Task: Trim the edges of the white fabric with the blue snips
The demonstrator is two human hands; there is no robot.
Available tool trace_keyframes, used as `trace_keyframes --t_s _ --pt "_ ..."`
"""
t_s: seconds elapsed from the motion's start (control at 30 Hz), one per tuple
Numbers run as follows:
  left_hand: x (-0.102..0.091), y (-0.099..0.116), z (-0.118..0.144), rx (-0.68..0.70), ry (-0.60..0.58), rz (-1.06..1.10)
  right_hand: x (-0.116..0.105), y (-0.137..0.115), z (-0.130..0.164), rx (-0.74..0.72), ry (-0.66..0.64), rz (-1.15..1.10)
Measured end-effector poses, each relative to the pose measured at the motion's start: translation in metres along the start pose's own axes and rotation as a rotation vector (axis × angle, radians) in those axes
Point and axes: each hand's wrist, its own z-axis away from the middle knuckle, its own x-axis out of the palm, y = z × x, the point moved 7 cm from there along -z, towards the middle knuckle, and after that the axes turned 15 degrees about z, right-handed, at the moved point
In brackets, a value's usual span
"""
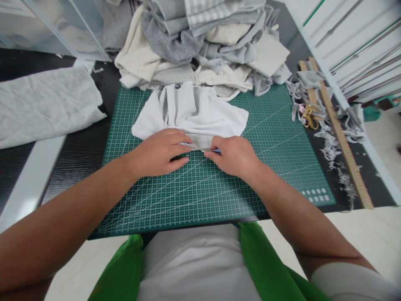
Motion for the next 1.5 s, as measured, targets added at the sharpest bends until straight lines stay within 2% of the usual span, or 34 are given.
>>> trace_keyframes --t_s 0.2,0.57,1.13,1.5 --pt "0.001 0.0004 0.0 0.011 -0.013 -0.014 0.0058 0.0053 -0.0003 -0.013 0.015 -0.081" --pt "0.0037 0.0009 0.0002 -0.019 -0.082 -0.045 0.0032 0.0078 0.0019 0.007 0.025 -0.159" --pt "0.0044 -0.0011 0.0014 -0.042 -0.086 -0.021 0.0059 0.0032 0.001 -0.004 0.045 -0.048" --pt "0.0043 -0.0008 0.0008 -0.044 -0.084 -0.029 0.0056 0.0055 -0.0006 0.01 0.037 -0.092"
